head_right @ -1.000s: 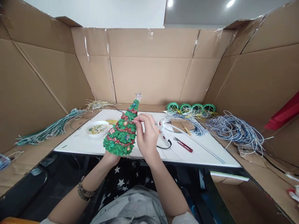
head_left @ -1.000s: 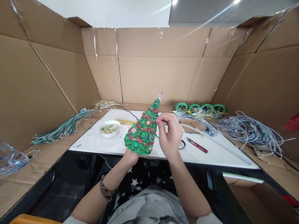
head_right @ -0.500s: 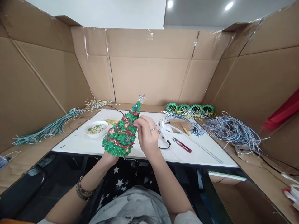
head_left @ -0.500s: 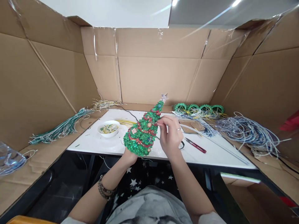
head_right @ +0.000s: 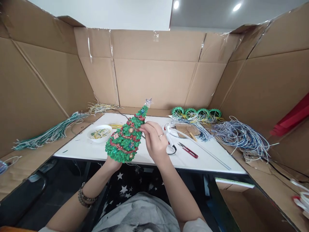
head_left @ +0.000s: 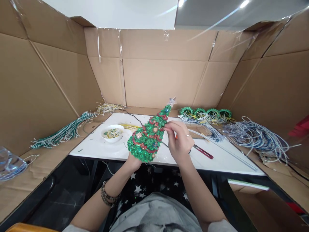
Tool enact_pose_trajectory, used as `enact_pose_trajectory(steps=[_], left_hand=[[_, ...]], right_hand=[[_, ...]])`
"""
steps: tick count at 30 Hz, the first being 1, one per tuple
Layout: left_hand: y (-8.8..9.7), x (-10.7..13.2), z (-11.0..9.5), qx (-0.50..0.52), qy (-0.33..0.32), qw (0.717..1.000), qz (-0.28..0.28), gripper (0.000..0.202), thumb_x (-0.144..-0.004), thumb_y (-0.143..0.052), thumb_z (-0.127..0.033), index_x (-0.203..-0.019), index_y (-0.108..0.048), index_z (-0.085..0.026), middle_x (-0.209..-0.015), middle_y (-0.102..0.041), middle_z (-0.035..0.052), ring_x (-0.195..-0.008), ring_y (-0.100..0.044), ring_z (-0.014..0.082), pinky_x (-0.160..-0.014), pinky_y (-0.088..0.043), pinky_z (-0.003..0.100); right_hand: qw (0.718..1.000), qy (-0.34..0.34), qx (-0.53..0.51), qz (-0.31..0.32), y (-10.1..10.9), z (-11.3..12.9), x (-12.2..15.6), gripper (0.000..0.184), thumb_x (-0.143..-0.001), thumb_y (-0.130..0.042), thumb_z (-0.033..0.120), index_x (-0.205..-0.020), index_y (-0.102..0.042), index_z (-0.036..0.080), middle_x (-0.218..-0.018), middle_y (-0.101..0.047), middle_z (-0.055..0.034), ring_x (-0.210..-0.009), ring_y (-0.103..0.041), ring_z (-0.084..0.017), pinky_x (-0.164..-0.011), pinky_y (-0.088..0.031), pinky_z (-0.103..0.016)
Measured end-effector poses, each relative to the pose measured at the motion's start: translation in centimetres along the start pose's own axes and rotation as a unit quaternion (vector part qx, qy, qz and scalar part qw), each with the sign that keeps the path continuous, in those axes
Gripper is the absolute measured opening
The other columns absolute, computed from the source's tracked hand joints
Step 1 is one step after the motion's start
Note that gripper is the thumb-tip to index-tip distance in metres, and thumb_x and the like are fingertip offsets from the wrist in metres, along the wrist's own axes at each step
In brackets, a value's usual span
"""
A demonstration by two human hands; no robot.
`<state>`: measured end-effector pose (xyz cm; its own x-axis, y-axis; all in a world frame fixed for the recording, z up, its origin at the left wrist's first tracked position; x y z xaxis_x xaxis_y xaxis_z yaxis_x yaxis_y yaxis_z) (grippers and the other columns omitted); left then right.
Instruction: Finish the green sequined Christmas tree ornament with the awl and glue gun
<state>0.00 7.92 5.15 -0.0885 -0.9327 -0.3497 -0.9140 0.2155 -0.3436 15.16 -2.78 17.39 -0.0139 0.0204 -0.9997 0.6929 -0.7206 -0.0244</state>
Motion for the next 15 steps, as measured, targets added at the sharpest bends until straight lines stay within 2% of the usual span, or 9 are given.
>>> enact_pose_trajectory(steps=[5, 8, 11, 15], left_hand=[[-0.32, -0.09, -0.36, -0.011, -0.027, 0.999, 0.026, 0.031, -0.071, -0.08, -0.041, -0.096, -0.075, -0.023, -0.113, -0.075, 0.0091, -0.114, -0.065, 0.0302, -0.103, -0.051, 0.047], [-0.38, -0.2, -0.3, 0.0, -0.018, 1.0, 0.021, 0.032, -0.069, -0.082, -0.04, -0.095, -0.075, -0.022, -0.107, -0.077, 0.0089, -0.111, -0.066, 0.0309, -0.099, -0.054, 0.046], [-0.47, -0.3, -0.39, 0.013, -0.017, 1.0, 0.016, 0.04, -0.067, -0.084, -0.041, -0.102, -0.074, -0.022, -0.105, -0.078, 0.0084, -0.104, -0.07, 0.0303, -0.095, -0.057, 0.047], [-0.2, -0.38, -0.78, 0.015, -0.037, 0.999, -0.003, 0.041, -0.072, -0.081, -0.042, -0.108, -0.073, -0.023, -0.107, -0.077, 0.0072, -0.108, -0.069, 0.0285, -0.101, -0.054, 0.045]], right_hand=[[0.999, 0.045, 0.022, 0.004, -0.14, 0.23, 0.04, 0.019, -0.094, -0.055, 0.011, -0.104, -0.062, 0.026, -0.084, -0.07, -0.0036, -0.077, -0.068, -0.017, -0.069, -0.056, -0.031], [0.997, 0.068, 0.029, 0.01, -0.33, 0.19, 0.11, 0.022, -0.092, -0.057, 0.007, -0.104, -0.062, 0.024, -0.083, -0.069, -0.0039, -0.077, -0.067, -0.017, -0.07, -0.056, -0.03], [0.996, 0.081, 0.03, -0.004, -0.06, 0.39, 0.03, 0.024, -0.09, -0.057, 0.003, -0.102, -0.063, 0.023, -0.081, -0.069, -0.003, -0.075, -0.067, -0.016, -0.069, -0.056, -0.028], [0.998, 0.066, 0.008, -0.01, 0.39, 0.74, -0.28, 0.02, -0.088, -0.06, 0.002, -0.1, -0.064, 0.019, -0.081, -0.069, -0.0046, -0.076, -0.067, -0.016, -0.07, -0.056, -0.028]])
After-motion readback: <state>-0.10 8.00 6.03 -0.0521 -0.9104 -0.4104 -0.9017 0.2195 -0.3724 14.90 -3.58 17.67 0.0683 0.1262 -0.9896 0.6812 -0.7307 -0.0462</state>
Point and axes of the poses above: each hand's wrist, its own x-axis away from the middle knuckle, its own y-axis out of the back of the hand, z = x × y, the point moved 10 cm from there along -x, towards the middle knuckle
